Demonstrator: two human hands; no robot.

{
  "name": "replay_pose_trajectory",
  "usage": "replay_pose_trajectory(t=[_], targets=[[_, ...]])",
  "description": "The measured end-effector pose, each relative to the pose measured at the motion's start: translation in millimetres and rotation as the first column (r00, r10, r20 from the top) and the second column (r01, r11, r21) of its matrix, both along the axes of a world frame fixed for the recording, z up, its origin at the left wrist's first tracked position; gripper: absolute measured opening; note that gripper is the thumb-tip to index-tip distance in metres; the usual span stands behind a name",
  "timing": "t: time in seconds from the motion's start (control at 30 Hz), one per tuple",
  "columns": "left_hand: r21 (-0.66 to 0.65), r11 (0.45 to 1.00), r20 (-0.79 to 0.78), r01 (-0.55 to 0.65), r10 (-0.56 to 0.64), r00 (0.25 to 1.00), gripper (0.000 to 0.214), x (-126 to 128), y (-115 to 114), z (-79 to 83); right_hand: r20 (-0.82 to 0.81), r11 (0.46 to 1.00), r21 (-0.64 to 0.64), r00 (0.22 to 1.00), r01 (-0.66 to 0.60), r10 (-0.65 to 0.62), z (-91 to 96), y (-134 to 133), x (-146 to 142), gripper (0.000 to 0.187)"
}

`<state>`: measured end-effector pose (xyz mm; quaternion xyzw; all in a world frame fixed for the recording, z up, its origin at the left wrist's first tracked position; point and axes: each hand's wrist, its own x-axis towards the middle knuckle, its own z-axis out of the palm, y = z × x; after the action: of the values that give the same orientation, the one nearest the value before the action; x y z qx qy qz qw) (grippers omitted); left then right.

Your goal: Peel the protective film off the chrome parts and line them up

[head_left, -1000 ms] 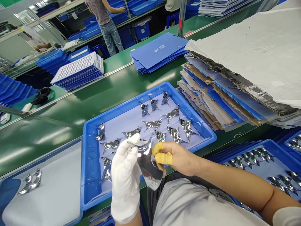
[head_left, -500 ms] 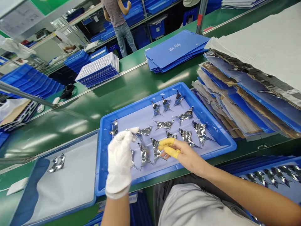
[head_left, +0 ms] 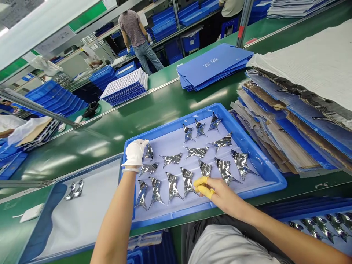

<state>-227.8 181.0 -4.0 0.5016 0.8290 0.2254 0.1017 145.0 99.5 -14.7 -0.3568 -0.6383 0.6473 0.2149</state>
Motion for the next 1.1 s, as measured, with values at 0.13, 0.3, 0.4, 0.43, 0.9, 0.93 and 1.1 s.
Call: replay_pose_trajectory(t=[0.13,0.3,0.4,0.43,0.9,0.93,1.1], targets=[[-0.090,0.996,-0.165,-0.027,0.012,0.986,0.030,5.7,-1.7,-2.7,0.007,1.000,0.006,1.000,0.004,-0.004,-2.5,0.6,0.8,0.021],[-0.084,0.994,-0.280,0.066,-0.087,0.956,0.036,48.3,8.0,5.5,-0.009,0.999,-0.032,1.000,0.011,-0.011,-3.8,0.9,1.6,0.022],[-0.147,0.947,-0.230,0.287,-0.315,0.921,0.034,98.8,20.2,2.0,-0.041,0.999,-0.050,0.999,0.010,-0.012,-2.9,2.1,1.7,0.022],[-0.171,0.918,-0.206,0.359,-0.389,0.898,0.033,116.4,24.4,-1.2,-0.048,0.999,-0.050,0.999,0.011,-0.013,-2.7,2.3,1.8,0.022],[0.023,0.957,0.033,0.289,-0.290,0.956,0.030,157.6,-19.6,51.1,-0.077,0.950,0.234,0.978,0.207,-0.194,9.8,8.5,21.1,0.023],[0.037,0.958,0.073,0.283,-0.285,0.956,0.032,157.6,-35.9,60.4,-0.099,0.917,0.300,0.965,0.261,-0.242,16.1,11.9,23.7,0.023],[0.104,0.983,0.687,0.154,-0.183,0.703,0.024,166.2,-93.9,74.0,-0.215,0.786,0.527,0.945,0.325,-0.246,40.8,24.7,20.8,0.024]])
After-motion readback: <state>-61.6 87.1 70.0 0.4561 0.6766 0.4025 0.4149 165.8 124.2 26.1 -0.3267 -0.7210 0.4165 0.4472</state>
